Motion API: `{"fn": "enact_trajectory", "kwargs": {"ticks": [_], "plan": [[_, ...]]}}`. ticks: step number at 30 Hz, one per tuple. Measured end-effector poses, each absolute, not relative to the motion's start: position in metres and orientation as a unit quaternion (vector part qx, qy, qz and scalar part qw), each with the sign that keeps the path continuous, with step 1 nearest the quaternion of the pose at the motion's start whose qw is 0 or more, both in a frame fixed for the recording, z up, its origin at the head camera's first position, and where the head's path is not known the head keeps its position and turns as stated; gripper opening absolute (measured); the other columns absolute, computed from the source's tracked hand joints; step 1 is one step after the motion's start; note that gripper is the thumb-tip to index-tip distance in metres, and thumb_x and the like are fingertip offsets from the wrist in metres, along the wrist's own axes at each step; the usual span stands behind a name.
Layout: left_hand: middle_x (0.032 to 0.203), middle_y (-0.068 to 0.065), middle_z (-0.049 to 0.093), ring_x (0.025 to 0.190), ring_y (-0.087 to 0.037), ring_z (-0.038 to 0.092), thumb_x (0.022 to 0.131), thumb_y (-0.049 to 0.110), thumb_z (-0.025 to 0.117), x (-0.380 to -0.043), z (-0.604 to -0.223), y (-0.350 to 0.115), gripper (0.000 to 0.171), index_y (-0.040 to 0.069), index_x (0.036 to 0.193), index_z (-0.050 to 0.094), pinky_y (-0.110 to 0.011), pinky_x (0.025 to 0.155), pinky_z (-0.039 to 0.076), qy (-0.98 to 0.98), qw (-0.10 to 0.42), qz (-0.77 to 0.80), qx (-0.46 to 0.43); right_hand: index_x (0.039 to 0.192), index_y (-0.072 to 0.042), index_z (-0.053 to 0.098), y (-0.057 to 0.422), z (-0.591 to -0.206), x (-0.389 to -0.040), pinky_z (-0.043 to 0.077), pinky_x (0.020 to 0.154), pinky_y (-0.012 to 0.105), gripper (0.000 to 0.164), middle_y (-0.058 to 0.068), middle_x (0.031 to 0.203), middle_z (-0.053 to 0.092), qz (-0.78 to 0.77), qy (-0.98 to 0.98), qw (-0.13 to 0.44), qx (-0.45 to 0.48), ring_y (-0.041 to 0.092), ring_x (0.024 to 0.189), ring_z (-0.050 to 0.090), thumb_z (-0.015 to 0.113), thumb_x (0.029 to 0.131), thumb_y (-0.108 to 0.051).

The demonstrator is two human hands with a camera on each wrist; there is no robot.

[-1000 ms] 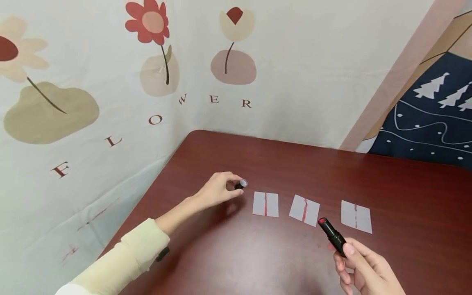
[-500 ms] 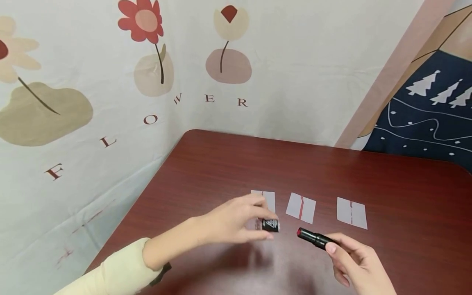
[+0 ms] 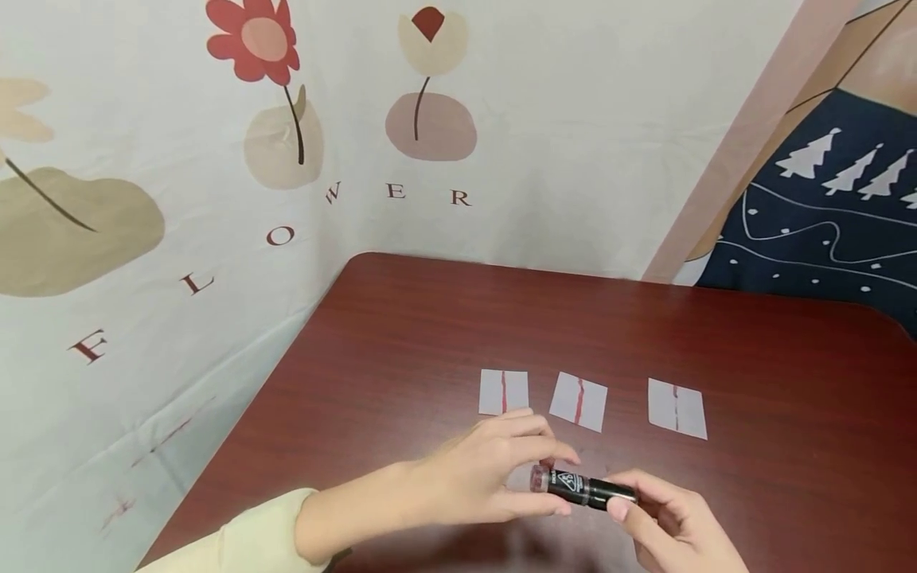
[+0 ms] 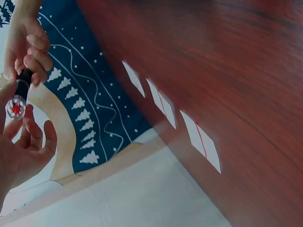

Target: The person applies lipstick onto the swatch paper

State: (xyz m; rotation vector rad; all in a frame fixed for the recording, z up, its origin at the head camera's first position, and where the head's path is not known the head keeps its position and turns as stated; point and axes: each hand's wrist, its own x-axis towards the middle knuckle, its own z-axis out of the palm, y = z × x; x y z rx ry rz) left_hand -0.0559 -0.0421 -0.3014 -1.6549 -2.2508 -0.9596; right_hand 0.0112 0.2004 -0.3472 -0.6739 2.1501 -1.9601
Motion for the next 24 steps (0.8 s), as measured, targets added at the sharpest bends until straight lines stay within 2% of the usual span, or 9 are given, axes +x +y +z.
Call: {"fn": "enact_trajectory", "kwargs": {"ticks": [5,12,17,20,24], "plan": [[0.086,0.007,0.054,0.075,0.006,0.046,0.081,0.018,0.074,-0.056,-0.303,-0.033,0.020,0.010,0.096,0.065,-0.004,0.068,0.039,-0.735,0.097,-0.388,-0.547,0.114,-0.008,0.058,0.198,-0.345,0.011,0.026,0.029,0.020,0.035,0.004,0.075,0.050,-0.658,0.711,0.077,-0.237,0.011,0.036,0.030,0.038,0.094,0.013],[0.085,0.004,0.054,0.073,0.002,0.046,0.078,0.015,0.076,-0.057,-0.307,-0.031,0.020,0.008,0.094,0.066,-0.005,0.068,0.039,-0.712,0.145,-0.398,-0.560,0.117,-0.008,0.056,0.197,-0.341,0.007,0.028,0.030,0.019,0.036,0.005,0.078,0.051,-0.652,0.704,0.095,-0.266,0.003,0.039,0.034,0.037,0.094,0.012],[0.085,0.002,0.055,0.072,0.000,0.049,0.077,0.011,0.077,-0.061,-0.313,-0.031,0.024,0.005,0.096,0.065,-0.005,0.069,0.040,-0.691,0.155,-0.408,-0.577,0.114,-0.006,0.057,0.193,-0.339,0.005,0.029,0.030,0.020,0.034,0.009,0.072,0.047,-0.656,0.701,0.090,-0.263,0.010,0.035,0.035,0.038,0.094,0.013],[0.086,0.002,0.055,0.073,0.001,0.049,0.076,0.012,0.077,-0.065,-0.314,-0.030,0.024,0.006,0.096,0.066,-0.006,0.069,0.041,-0.688,0.137,-0.417,-0.578,0.112,-0.007,0.059,0.194,-0.339,0.005,0.031,0.031,0.021,0.033,0.009,0.070,0.045,-0.651,0.709,0.080,-0.259,0.011,0.037,0.036,0.039,0.093,0.013],[0.083,0.005,0.055,0.073,0.004,0.049,0.076,0.012,0.077,-0.081,-0.302,-0.031,0.019,0.009,0.092,0.067,-0.009,0.067,0.044,-0.700,0.056,-0.432,-0.566,0.118,-0.004,0.058,0.203,-0.342,0.000,0.038,0.038,0.024,0.039,0.006,0.079,0.053,-0.637,0.713,0.050,-0.289,0.011,0.048,0.045,0.037,0.092,0.016]]}}
